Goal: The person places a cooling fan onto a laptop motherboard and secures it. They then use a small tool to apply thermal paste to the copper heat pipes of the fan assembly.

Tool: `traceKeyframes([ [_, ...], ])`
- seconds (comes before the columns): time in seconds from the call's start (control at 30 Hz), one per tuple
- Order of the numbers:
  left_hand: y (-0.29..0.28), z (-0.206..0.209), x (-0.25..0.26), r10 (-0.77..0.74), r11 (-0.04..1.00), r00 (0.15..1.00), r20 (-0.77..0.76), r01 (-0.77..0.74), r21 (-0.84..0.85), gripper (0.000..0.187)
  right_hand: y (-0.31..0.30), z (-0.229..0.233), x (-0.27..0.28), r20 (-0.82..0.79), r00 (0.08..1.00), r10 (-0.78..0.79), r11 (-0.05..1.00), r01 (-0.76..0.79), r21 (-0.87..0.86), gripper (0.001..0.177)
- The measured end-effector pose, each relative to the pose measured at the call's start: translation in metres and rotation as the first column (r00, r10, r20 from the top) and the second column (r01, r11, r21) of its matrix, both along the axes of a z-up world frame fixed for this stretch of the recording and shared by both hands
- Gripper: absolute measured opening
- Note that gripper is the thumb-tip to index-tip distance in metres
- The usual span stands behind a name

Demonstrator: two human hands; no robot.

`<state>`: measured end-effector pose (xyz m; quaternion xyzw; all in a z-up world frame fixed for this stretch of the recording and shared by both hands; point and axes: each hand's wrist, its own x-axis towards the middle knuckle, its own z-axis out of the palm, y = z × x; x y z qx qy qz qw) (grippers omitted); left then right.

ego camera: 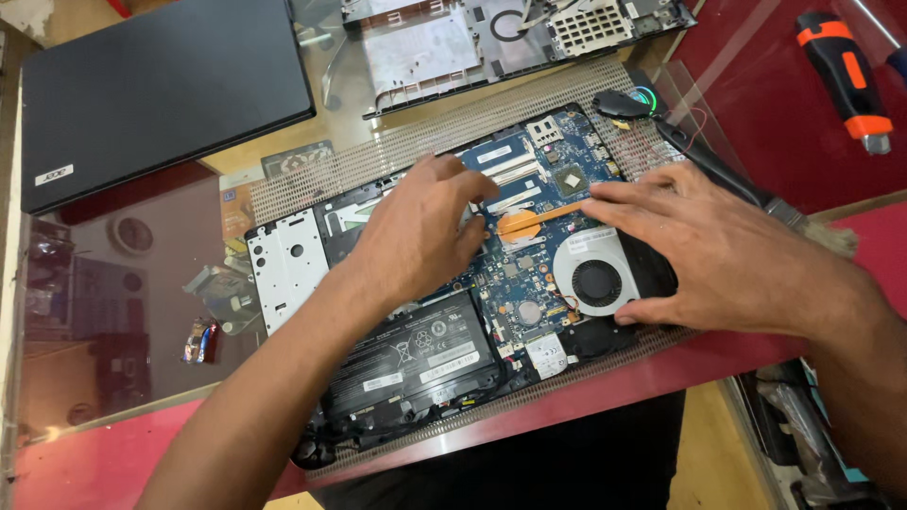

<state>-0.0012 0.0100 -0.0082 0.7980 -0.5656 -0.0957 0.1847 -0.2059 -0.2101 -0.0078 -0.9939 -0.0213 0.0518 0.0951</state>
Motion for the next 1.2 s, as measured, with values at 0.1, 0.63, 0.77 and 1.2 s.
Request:
traceKeyframes([
  [0.1,0.004,-0.008,0.003,0.008,0.999,1.0,0.018,-0.007,-0.045,0.036,0.001,0.003,0.003,-0.061,0.998,-0.002,1.0,0.004,0.026,0.124],
  [0.63,0.001,-0.021,0.0,-0.031,0.995,0.999,-0.017,0.029,-0.094,0.034,-0.002,0.003,0.015,-0.069,0.991,0.115,0.991,-0.109,0.082,0.127],
  [0.77,0.004,-0.021,0.002,-0.019,0.994,0.994,-0.108,0.007,-0.11,0.034,-0.002,0.001,0.014,0.004,0.987,0.158,0.985,-0.158,0.068,0.129],
  [1.2,0.006,-0.029,0.004,-0.079,0.977,0.997,-0.027,0.072,-0.199,0.031,-0.002,0.006,0.012,0.041,0.988,0.152,0.985,-0.155,0.075,0.124],
])
